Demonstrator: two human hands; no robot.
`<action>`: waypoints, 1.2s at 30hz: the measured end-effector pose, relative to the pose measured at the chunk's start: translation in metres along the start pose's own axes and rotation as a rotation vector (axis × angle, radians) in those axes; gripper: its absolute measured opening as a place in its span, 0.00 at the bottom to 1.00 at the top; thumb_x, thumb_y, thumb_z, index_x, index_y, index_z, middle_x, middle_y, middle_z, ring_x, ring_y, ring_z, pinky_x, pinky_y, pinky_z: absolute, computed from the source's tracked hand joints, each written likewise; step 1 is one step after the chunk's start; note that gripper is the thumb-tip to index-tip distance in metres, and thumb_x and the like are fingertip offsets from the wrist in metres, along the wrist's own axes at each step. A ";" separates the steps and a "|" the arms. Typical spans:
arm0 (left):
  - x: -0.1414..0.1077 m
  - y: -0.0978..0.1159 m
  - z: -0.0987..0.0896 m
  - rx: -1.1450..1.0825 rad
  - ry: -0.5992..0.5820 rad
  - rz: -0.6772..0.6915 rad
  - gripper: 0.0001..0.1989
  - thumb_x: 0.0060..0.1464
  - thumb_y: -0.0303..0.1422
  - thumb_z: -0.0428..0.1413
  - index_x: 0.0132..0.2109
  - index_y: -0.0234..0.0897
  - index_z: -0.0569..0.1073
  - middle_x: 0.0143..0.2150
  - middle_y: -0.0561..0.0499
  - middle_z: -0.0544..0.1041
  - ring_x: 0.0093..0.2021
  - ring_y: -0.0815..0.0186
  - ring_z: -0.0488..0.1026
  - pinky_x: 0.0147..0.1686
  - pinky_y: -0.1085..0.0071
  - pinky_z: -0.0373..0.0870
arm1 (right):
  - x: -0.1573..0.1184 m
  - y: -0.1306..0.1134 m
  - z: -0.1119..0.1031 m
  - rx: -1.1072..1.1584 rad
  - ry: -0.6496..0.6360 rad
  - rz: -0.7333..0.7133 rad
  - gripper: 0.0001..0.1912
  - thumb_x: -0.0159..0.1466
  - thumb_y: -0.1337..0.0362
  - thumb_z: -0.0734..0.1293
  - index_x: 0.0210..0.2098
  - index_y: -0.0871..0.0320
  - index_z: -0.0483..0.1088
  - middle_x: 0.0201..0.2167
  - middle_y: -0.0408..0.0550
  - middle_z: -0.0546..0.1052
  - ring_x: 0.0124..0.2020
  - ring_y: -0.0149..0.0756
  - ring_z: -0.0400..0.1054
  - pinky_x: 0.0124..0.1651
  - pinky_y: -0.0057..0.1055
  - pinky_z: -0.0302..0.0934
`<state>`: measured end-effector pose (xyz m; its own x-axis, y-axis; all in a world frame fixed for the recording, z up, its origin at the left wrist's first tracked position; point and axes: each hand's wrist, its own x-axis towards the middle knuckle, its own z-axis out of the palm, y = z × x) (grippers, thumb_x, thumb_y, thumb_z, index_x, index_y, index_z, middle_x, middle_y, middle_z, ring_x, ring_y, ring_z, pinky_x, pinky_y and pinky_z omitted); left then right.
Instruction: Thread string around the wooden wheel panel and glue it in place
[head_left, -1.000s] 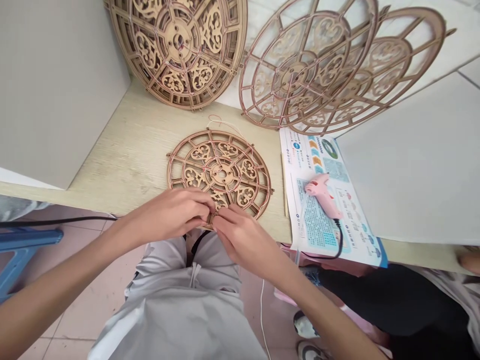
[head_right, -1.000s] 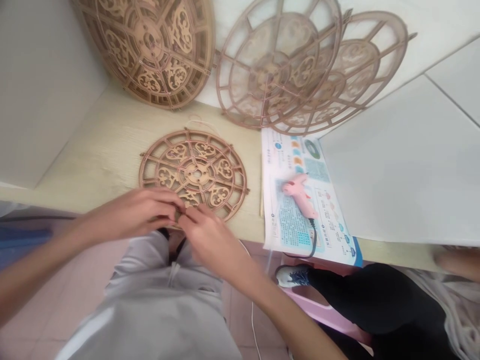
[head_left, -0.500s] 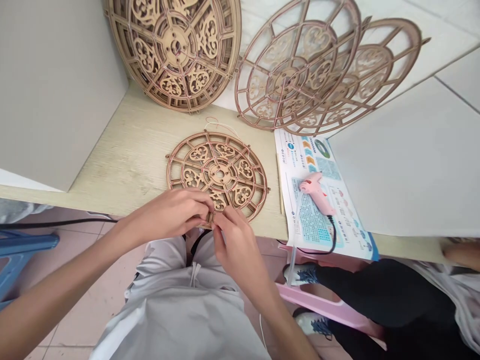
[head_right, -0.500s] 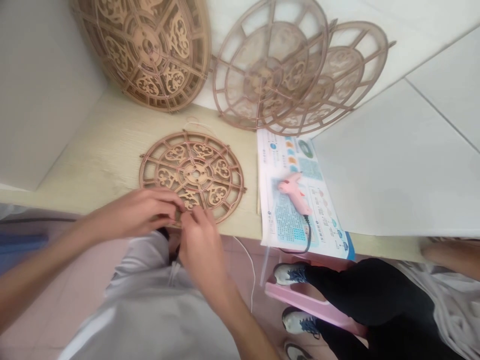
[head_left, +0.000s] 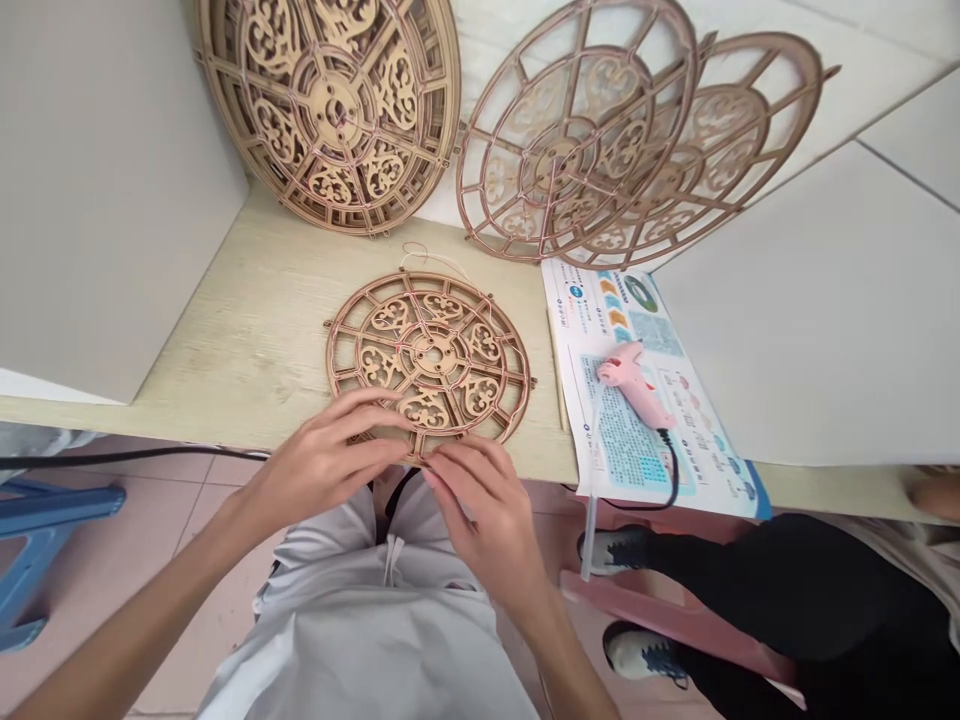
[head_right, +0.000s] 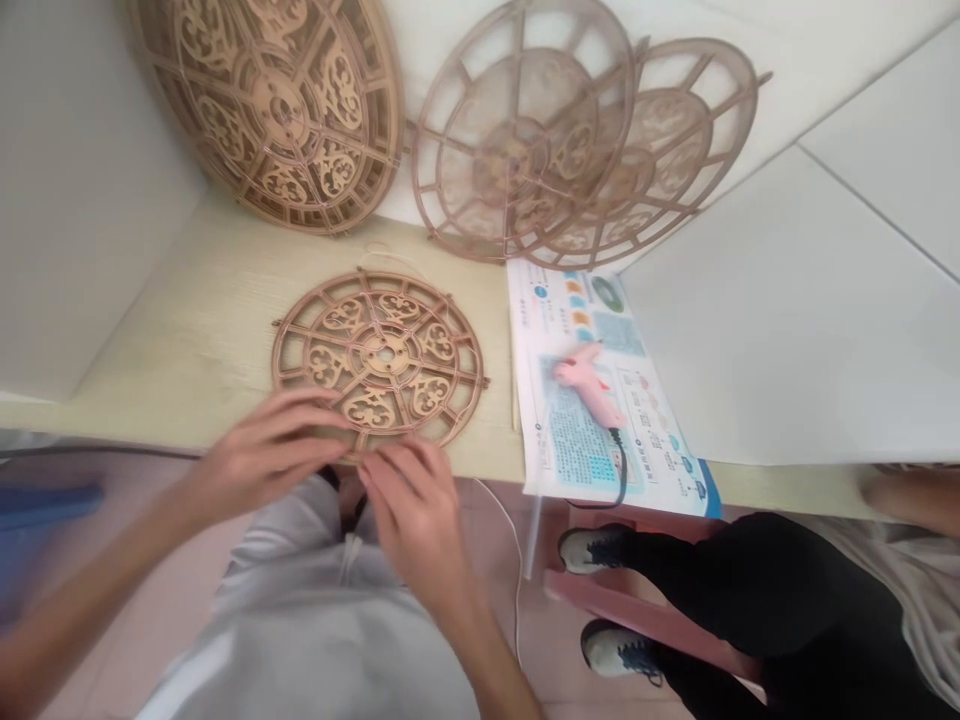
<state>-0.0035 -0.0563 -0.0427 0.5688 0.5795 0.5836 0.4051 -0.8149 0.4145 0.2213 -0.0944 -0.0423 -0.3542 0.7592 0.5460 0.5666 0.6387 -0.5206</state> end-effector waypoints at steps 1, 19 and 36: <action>-0.001 0.002 0.000 0.024 0.027 0.018 0.09 0.61 0.22 0.60 0.48 0.35 0.77 0.50 0.46 0.80 0.61 0.56 0.71 0.59 0.57 0.74 | -0.003 0.003 0.000 -0.018 0.003 -0.052 0.14 0.66 0.76 0.68 0.49 0.59 0.73 0.43 0.52 0.80 0.48 0.41 0.68 0.52 0.41 0.68; -0.016 0.004 0.007 0.173 0.026 0.059 0.15 0.58 0.28 0.65 0.53 0.37 0.77 0.48 0.48 0.82 0.49 0.62 0.79 0.56 0.56 0.75 | 0.002 0.012 -0.008 -0.164 -0.093 -0.206 0.11 0.67 0.74 0.68 0.49 0.63 0.73 0.44 0.53 0.80 0.44 0.39 0.67 0.45 0.39 0.65; -0.016 0.005 0.007 0.062 0.000 -0.018 0.16 0.58 0.27 0.64 0.53 0.39 0.78 0.49 0.48 0.82 0.51 0.61 0.78 0.56 0.57 0.74 | 0.009 0.032 -0.016 -0.143 -0.169 -0.323 0.14 0.66 0.74 0.68 0.51 0.59 0.74 0.45 0.49 0.82 0.44 0.38 0.67 0.45 0.39 0.63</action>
<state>-0.0057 -0.0701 -0.0547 0.5608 0.5944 0.5764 0.4593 -0.8026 0.3807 0.2481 -0.0695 -0.0433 -0.6424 0.5393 0.5445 0.4997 0.8335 -0.2360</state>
